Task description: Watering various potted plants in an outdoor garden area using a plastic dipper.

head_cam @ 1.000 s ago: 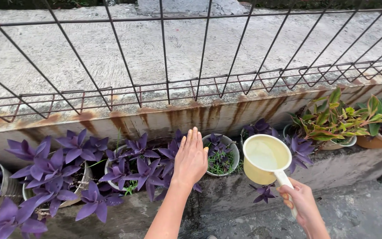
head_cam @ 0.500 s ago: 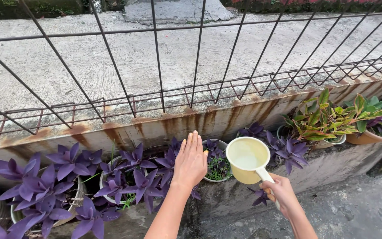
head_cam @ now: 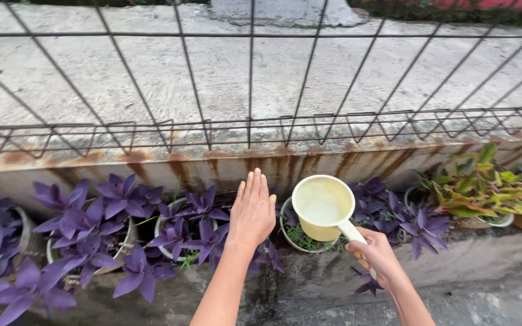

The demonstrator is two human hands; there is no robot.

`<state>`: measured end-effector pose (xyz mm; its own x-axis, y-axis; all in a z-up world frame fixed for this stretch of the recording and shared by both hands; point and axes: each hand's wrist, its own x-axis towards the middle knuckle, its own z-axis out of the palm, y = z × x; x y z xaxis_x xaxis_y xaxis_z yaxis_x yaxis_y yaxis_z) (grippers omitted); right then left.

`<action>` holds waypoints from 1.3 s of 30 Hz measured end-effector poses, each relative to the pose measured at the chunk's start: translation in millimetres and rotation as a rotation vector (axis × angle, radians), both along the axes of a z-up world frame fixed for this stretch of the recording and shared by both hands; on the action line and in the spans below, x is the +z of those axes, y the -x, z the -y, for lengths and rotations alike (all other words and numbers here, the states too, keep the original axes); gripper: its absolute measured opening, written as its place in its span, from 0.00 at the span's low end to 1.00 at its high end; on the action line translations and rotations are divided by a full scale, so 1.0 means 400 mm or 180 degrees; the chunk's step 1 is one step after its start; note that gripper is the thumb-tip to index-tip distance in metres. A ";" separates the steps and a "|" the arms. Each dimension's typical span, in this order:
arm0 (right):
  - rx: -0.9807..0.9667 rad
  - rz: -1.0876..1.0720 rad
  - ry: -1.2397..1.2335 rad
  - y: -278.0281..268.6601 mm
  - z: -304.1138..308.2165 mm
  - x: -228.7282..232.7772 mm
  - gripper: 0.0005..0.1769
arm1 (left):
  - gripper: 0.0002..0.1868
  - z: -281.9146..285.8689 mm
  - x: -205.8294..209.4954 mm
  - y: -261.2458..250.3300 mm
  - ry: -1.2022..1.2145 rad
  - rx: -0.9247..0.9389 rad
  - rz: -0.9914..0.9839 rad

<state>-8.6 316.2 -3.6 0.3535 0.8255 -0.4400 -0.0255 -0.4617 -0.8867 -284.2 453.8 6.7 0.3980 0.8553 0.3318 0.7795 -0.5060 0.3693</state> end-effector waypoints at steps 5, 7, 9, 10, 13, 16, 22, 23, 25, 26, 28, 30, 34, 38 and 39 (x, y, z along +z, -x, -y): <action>0.0482 0.0037 -0.0046 0.055 -0.096 0.003 0.23 | 0.33 -0.007 0.020 0.090 0.0041 0.0392 -0.0122; 0.0648 0.0102 -0.0051 0.082 -0.135 -0.001 0.22 | 0.33 -0.006 0.022 0.120 0.0082 0.0536 -0.0146; 0.0842 0.0073 -0.0072 0.102 -0.177 -0.009 0.18 | 0.33 -0.006 0.022 0.144 0.0035 0.0630 -0.0127; 0.0887 0.0080 -0.0070 0.114 -0.195 -0.007 0.18 | 0.33 -0.004 0.023 0.152 0.0038 0.0675 -0.0119; 0.1184 0.0114 -0.0169 0.151 -0.246 0.004 0.17 | 0.33 0.000 0.026 0.174 -0.0008 0.0784 -0.0049; 0.1278 0.0185 -0.0047 0.190 -0.283 0.019 0.16 | 0.33 0.006 0.030 0.194 -0.0061 0.0869 -0.0063; 0.1422 0.0497 0.0010 0.221 -0.330 0.012 0.18 | 0.33 0.015 0.034 0.230 -0.0049 0.0967 -0.0042; 0.1454 0.0543 0.0018 0.222 -0.336 0.013 0.18 | 0.33 0.016 0.033 0.234 -0.0039 0.0983 -0.0038; 0.1491 0.0592 0.0025 0.226 -0.344 0.016 0.18 | 0.33 0.016 0.031 0.242 -0.0031 0.1004 -0.0030; 0.1491 0.0588 0.0009 0.227 -0.347 0.018 0.18 | 0.33 0.016 0.028 0.246 -0.0055 0.1006 -0.0033; 0.1500 0.0585 -0.0009 0.227 -0.351 0.021 0.19 | 0.33 0.015 0.024 0.253 -0.0080 0.1017 -0.0036; 0.1477 0.0720 0.0005 0.224 -0.352 0.025 0.18 | 0.33 0.015 0.020 0.258 -0.0144 0.1014 -0.0026; 0.1414 0.0672 -0.0029 0.212 -0.346 0.031 0.18 | 0.33 0.019 0.029 0.265 -0.0078 0.0991 -0.0048; 0.1257 0.0466 -0.0052 0.180 -0.334 0.028 0.19 | 0.33 0.013 0.030 0.254 -0.0060 0.0927 -0.0079; 0.1201 0.0317 -0.0062 0.170 -0.329 0.029 0.19 | 0.33 0.012 0.033 0.250 -0.0020 0.0911 -0.0085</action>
